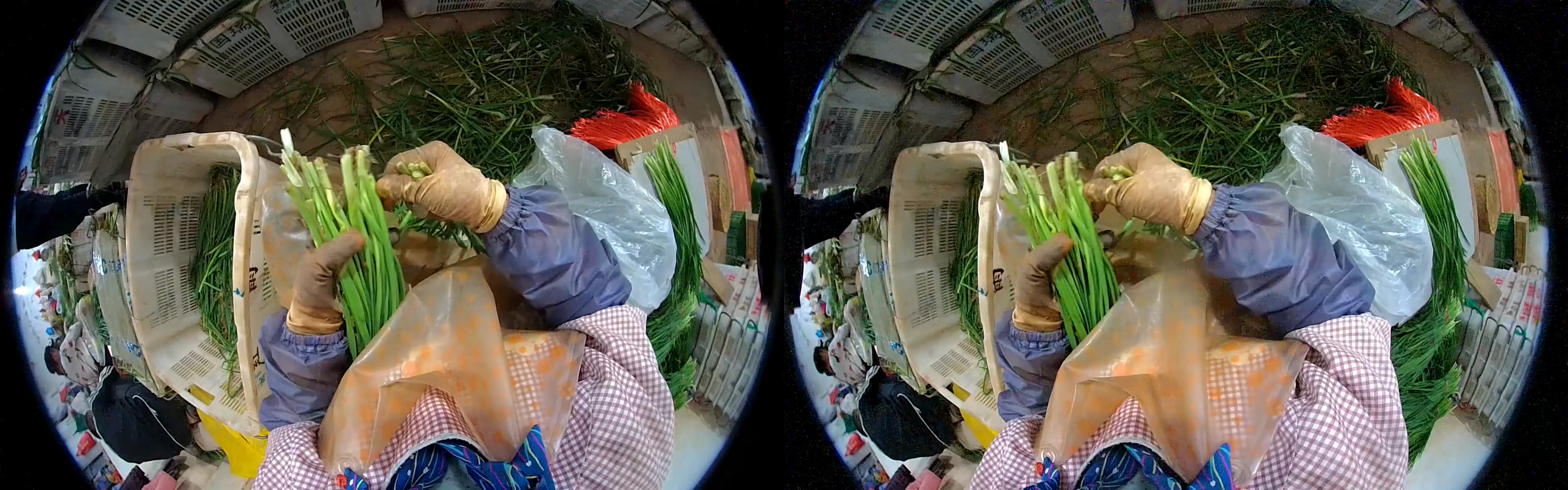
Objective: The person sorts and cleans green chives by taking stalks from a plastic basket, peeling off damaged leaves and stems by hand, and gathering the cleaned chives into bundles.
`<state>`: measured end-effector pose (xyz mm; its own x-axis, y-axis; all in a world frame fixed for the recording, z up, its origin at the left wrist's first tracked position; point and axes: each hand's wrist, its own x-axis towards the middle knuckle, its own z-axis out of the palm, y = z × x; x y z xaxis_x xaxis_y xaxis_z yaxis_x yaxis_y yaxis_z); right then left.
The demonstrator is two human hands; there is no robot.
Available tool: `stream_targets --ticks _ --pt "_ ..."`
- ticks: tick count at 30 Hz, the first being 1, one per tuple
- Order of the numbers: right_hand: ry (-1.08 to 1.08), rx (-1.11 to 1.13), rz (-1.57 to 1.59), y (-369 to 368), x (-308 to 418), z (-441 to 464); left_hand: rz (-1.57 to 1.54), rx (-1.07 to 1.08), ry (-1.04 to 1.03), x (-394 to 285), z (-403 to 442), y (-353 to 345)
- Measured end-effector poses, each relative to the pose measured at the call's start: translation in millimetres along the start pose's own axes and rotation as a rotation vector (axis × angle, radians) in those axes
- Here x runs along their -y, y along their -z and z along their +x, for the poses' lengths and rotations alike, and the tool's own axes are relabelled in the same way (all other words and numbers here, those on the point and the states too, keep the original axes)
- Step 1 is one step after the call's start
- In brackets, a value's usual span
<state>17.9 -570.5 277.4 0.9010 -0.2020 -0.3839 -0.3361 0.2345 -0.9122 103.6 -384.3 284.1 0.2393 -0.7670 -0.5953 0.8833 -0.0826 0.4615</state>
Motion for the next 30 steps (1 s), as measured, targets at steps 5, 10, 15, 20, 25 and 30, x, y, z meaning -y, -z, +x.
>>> stream_targets --ticks 5,10,15,20,25,30 --pt "0.288 -0.281 -0.032 14 -15 6 -0.004 0.029 -0.007 3 4 0" --pt "0.36 -0.198 -0.126 -1 -9 5 0.074 0.019 0.006 4 6 -3" --pt "0.853 -0.499 -0.384 46 -23 34 0.049 0.01 -0.033 9 3 4" --pt "0.417 -0.656 -0.191 86 -16 15 -0.027 -0.012 0.002 4 2 3" --pt "0.238 -0.119 -0.159 10 -7 -10 0.088 -0.02 -0.025 11 12 0" --pt "-0.059 -0.009 0.041 14 0 -11 -0.009 -0.024 -0.007 3 4 -2"
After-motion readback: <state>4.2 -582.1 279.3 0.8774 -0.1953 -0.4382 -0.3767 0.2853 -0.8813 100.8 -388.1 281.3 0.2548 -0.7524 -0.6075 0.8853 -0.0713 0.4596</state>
